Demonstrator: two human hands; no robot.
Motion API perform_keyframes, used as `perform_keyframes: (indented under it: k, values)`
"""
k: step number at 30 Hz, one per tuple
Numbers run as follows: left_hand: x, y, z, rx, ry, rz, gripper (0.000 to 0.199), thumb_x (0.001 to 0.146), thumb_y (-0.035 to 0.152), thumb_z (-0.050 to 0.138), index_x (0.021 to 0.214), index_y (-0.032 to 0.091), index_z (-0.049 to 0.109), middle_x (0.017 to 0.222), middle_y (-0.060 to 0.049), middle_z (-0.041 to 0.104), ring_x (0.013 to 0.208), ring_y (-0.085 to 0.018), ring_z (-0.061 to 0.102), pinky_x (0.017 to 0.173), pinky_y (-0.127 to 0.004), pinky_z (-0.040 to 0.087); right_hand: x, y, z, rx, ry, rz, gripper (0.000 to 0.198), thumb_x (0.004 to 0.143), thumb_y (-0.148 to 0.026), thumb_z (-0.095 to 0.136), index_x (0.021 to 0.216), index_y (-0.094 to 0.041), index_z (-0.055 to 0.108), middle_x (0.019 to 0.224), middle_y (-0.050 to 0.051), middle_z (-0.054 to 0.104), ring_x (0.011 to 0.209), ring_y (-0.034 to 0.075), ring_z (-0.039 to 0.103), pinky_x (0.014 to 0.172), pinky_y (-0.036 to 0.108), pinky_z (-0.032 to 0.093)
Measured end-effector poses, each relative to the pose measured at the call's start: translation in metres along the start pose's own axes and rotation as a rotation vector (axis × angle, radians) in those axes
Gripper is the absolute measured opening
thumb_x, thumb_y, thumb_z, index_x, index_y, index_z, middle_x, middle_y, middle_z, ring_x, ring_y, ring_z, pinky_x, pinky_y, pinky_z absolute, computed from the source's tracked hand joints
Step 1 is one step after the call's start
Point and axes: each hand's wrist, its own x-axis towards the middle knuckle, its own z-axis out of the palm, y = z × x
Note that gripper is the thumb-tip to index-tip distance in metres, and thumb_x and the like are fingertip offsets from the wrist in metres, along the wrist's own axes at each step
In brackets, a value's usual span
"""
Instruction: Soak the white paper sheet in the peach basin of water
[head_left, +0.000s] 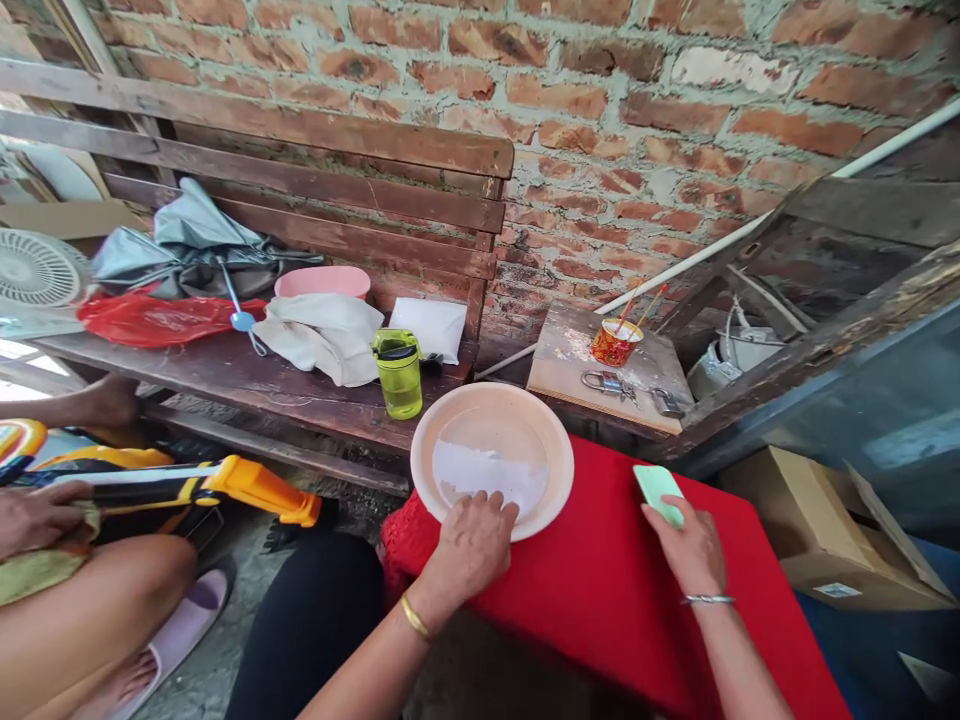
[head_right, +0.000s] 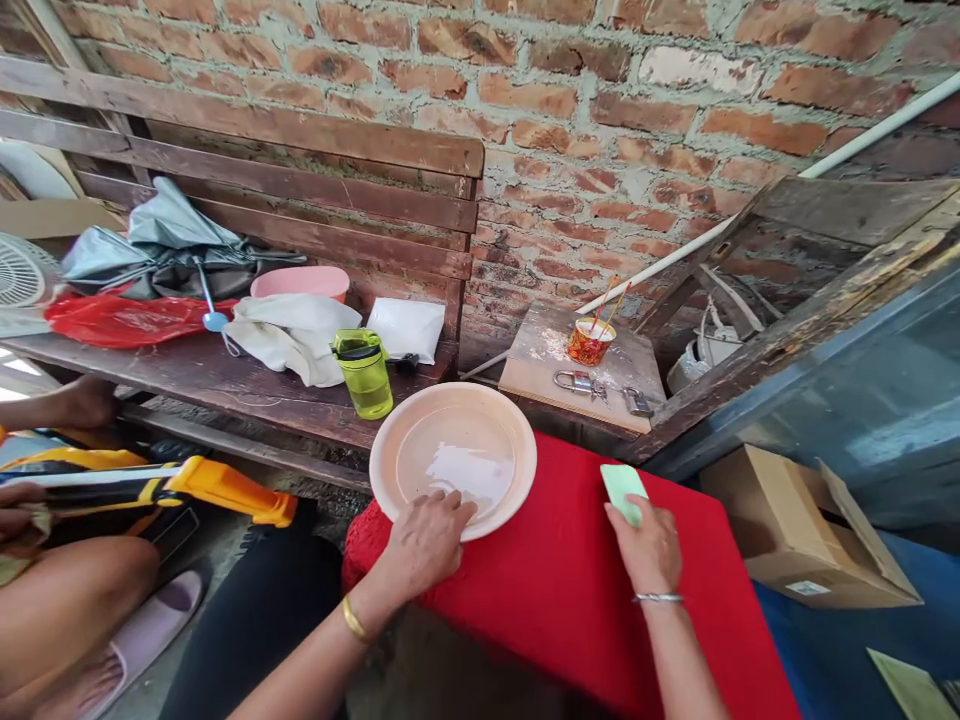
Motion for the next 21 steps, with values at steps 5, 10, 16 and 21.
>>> perform_keyframes:
  k: [5,10,16,21]
  values:
    - [-0.001,-0.003,0.000,0.023,-0.027,0.015,0.026,0.080,0.013,0.056,0.103,0.022,0.063,0.096,-0.006,0.064,0.092,-0.024,0.061,0.077,-0.036,0.047,-0.006,-0.095,0.037,0.127,-0.122,-0.362,0.038,0.086,-0.048,0.055,0.114,-0.025,0.068,0.102,0.008,0.058,0.096,0.024,0.057,0.086,0.036,0.046]
    - [-0.002,-0.008,0.005,0.061,-0.045,0.056,0.029,0.087,0.024,0.060,0.116,0.027,0.061,0.102,-0.005,0.065,0.096,-0.024,0.061,0.080,-0.036,0.047,0.005,-0.098,0.046,0.051,-0.191,-0.406,0.032,0.085,-0.043,0.062,0.114,-0.030,0.069,0.103,0.005,0.059,0.098,0.023,0.057,0.090,0.034,0.043]
    - [-0.002,-0.009,0.012,0.111,-0.054,0.033,0.027,0.087,0.025,0.063,0.114,0.029,0.063,0.101,-0.004,0.066,0.095,-0.024,0.062,0.081,-0.037,0.046,0.048,0.014,-0.001,-0.043,-0.124,-0.073,0.044,0.083,-0.049,0.057,0.117,-0.024,0.069,0.102,0.008,0.060,0.092,0.025,0.060,0.085,0.038,0.046]
    - [-0.002,-0.008,0.009,0.112,-0.063,0.018,0.025,0.087,0.024,0.061,0.112,0.027,0.064,0.100,-0.004,0.066,0.096,-0.025,0.062,0.083,-0.038,0.047,0.062,0.117,-0.055,-0.193,-0.078,0.356,0.062,0.082,-0.061,0.047,0.126,-0.020,0.064,0.101,0.016,0.066,0.097,0.031,0.063,0.084,0.043,0.048]
